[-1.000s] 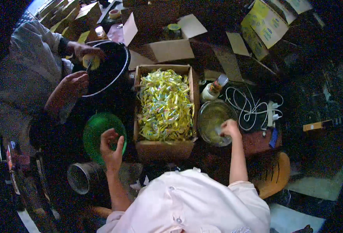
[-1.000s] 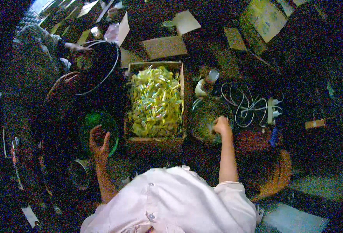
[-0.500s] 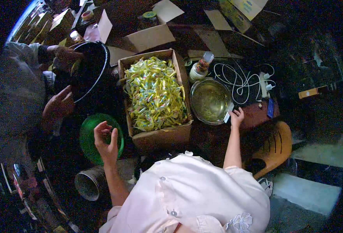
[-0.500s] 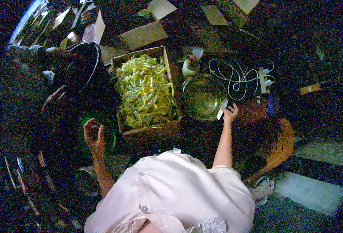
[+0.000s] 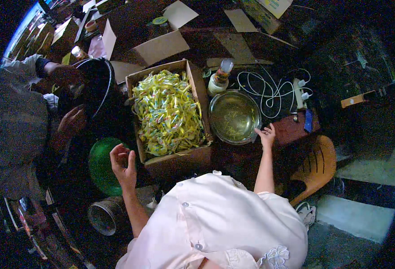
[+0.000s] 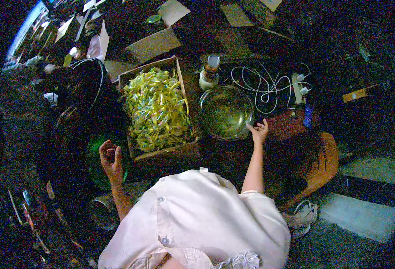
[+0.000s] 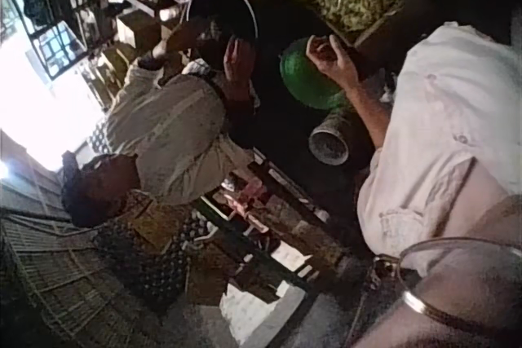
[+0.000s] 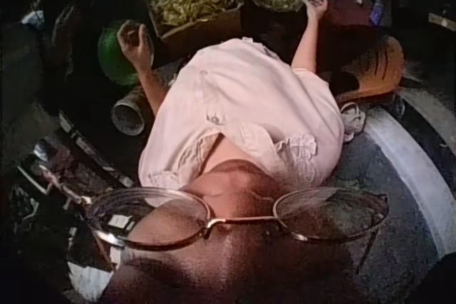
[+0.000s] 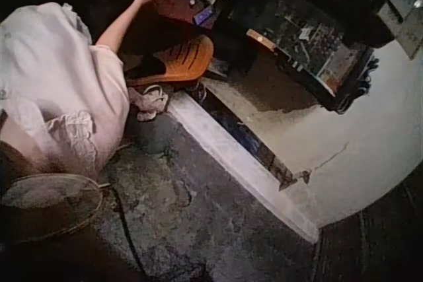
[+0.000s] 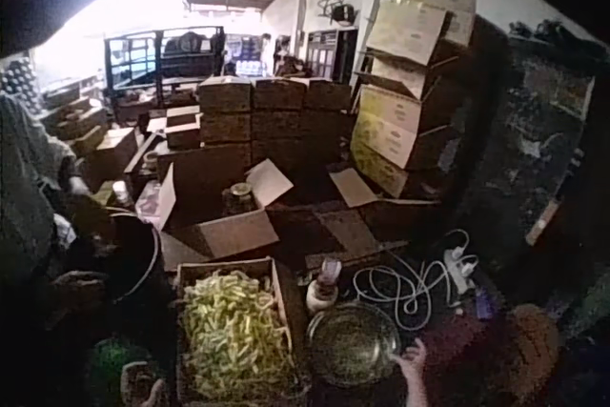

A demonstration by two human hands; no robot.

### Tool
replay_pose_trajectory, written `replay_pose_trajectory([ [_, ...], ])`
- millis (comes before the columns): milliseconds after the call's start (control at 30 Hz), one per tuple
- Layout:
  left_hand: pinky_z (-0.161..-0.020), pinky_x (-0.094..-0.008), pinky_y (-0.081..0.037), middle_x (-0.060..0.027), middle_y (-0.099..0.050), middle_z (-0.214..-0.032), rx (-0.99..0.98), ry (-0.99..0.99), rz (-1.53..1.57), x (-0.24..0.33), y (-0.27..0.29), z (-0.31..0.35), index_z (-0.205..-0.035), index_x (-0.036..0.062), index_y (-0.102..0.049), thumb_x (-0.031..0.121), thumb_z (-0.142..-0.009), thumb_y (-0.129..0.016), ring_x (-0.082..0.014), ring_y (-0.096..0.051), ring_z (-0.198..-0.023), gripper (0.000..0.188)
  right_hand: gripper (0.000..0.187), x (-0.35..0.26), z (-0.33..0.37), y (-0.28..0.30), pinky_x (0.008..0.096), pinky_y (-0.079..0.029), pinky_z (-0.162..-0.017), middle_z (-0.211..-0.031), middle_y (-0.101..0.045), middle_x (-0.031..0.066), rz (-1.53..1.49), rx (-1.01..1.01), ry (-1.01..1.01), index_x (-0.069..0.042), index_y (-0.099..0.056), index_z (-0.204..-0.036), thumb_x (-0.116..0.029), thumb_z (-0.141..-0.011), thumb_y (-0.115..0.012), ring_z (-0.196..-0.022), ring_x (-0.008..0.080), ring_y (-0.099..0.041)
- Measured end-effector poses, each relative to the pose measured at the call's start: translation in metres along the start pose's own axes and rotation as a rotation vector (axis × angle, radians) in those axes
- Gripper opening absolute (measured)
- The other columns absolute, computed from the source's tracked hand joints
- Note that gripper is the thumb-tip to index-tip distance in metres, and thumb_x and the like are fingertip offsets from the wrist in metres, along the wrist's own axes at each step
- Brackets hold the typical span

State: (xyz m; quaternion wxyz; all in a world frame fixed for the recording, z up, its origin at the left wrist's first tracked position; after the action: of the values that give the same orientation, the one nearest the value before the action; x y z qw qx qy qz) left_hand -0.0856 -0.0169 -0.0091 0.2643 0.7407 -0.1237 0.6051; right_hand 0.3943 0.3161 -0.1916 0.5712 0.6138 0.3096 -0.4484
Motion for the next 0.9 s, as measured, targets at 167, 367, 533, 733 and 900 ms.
replay_pose_trajectory([
  [167, -0.069, -0.0214, -0.04, -0.0013, -0.051, -0.085, -0.013, 0.031, 0.01, 0.004, -0.01, -0.003, -0.105, 0.005, -0.048, 0.005, -0.077, -0.06, -0.0089, -0.048, -0.075, 0.03, 0.088, 0.002, 0.0, -0.001, 0.0268, -0.048, -0.062, -0.1, -0.05, 0.0149, -0.087, -0.058, -0.115, -0.001, -0.028, -0.127, -0.007, -0.055, -0.079, -0.069, 0.0142, -0.053],
  [367, -0.067, -0.021, -0.039, -0.0014, -0.051, -0.085, 0.005, -0.015, -0.048, 0.011, -0.022, -0.002, -0.105, 0.0056, -0.048, 0.004, -0.077, -0.06, -0.0086, -0.048, -0.074, 0.031, 0.076, -0.021, -0.016, 0.02, 0.0287, -0.044, -0.067, -0.104, -0.049, 0.013, -0.042, 0.235, 0.189, 0.0, -0.039, -0.12, -0.019, -0.058, -0.079, -0.082, 0.0162, -0.05],
  [533, -0.065, -0.0209, -0.039, -0.0017, -0.051, -0.084, 0.052, -0.04, 0.011, 0.019, -0.02, 0.0, -0.105, 0.0056, -0.048, 0.005, -0.076, -0.06, -0.0084, -0.046, -0.071, 0.031, 0.088, -0.161, -0.007, -0.053, 0.0331, -0.04, -0.076, -0.108, -0.045, 0.0127, 0.049, 0.01, 0.486, -0.002, -0.033, -0.125, -0.025, -0.054, -0.081, -0.095, 0.0207, -0.045],
  [733, -0.063, -0.0212, -0.039, -0.0018, -0.051, -0.084, 0.024, -0.06, -0.09, 0.025, -0.024, 0.001, -0.104, 0.0055, -0.048, 0.004, -0.076, -0.06, -0.0081, -0.045, -0.066, 0.031, 0.108, -0.189, -0.043, -0.184, 0.0374, -0.031, -0.094, -0.121, -0.039, 0.0169, 0.16, -0.404, 0.525, -0.004, -0.024, -0.128, -0.037, -0.044, -0.083, -0.112, 0.0273, -0.038],
  [900, -0.062, -0.0206, -0.039, -0.002, -0.051, -0.084, 0.093, 0.068, -0.014, 0.018, -0.016, 0.007, -0.104, 0.0055, -0.048, 0.004, -0.075, -0.06, -0.0079, -0.045, -0.068, 0.032, 0.087, -0.216, -0.018, -0.236, 0.0299, -0.039, -0.088, -0.11, -0.054, 0.0092, 0.42, -0.725, 0.309, -0.003, -0.045, -0.117, -0.042, -0.047, -0.08, -0.1, 0.0194, -0.053],
])
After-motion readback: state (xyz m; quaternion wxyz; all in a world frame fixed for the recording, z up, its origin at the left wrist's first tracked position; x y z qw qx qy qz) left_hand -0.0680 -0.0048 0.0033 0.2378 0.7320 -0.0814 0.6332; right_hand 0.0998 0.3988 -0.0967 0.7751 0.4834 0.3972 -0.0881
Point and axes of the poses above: each hand's wrist, its own z-axis away from the middle knuckle, its own y-axis out of the back of the hand, x = y × z, the point moved 8 cm from there along -z, towards the middle knuckle
